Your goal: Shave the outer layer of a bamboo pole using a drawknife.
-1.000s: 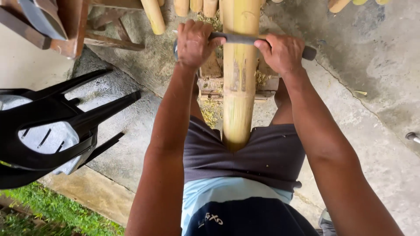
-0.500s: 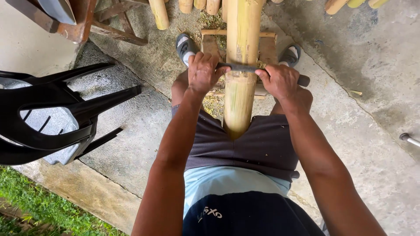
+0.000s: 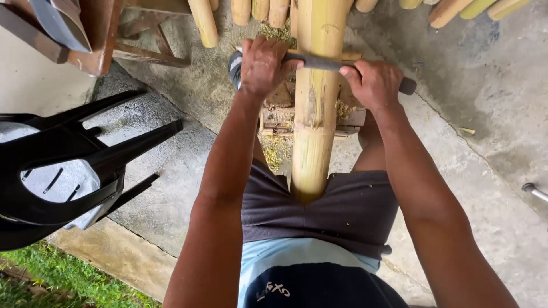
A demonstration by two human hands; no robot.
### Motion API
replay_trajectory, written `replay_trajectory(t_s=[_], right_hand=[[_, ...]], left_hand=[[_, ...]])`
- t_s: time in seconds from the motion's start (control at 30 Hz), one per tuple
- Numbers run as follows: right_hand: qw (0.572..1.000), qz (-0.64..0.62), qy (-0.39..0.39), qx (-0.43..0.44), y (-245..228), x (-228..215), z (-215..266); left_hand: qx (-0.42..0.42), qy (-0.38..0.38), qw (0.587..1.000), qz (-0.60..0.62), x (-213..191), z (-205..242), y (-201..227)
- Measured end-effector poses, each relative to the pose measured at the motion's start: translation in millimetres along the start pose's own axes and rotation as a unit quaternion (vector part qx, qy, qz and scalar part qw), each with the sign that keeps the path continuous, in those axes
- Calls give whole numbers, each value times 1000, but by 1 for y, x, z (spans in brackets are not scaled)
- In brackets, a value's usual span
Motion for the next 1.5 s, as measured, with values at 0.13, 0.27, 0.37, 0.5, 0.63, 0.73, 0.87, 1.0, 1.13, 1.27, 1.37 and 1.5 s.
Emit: replay_trajectory(t_s=[0.13, 0.27, 0.37, 0.5, 0.63, 0.73, 0.87, 1.0, 1.13, 1.27, 1.37, 1.5], right_hand=[[999, -26, 23, 2, 11, 10, -6], [999, 9, 35, 3, 11, 7, -9], [999, 23, 24, 4, -4, 4, 17], [1000, 1, 24, 8, -20, 3, 60], [999, 1, 1, 34, -33, -1, 99], [999, -5, 22, 30, -41, -5, 123], [1000, -1, -10, 28, -40, -7, 121], [999, -22, -8, 25, -28, -7, 95], [999, -26, -23, 31, -7, 3, 47], [999, -35, 29, 1, 4, 2, 13], [999, -21, 20, 21, 4, 4, 9], [998, -35, 43, 31, 4, 4, 16]], left_hand=[[2, -15, 999, -29, 3, -11, -5], [16, 53, 998, -42, -4, -10, -2], [-22, -2, 999, -35, -3, 19, 10], [-11, 7, 999, -34, 8, 60, 23], [-3, 11, 1000, -22, -2, 97, 48], [4, 35, 999, -25, 2, 123, 60], [-1, 72, 997, -12, 13, 133, 56], [-27, 19, 999, -1, 24, 108, 41], [-52, -52, 997, -34, 21, 51, 19], [-40, -57, 996, -53, 1, 9, 14], [-34, -56, 996, -53, -2, 3, 12], [5, 9, 998, -59, -6, 5, 19]])
Point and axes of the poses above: each hand's wrist, its own z-axis away from the middle knuckle, its own x-axis out of the palm, y = z × x, the point moved 4 cm from there along -z, towards the middle knuckle, and after that the axes turned 1 degree about -x, right-handed, at the moved point
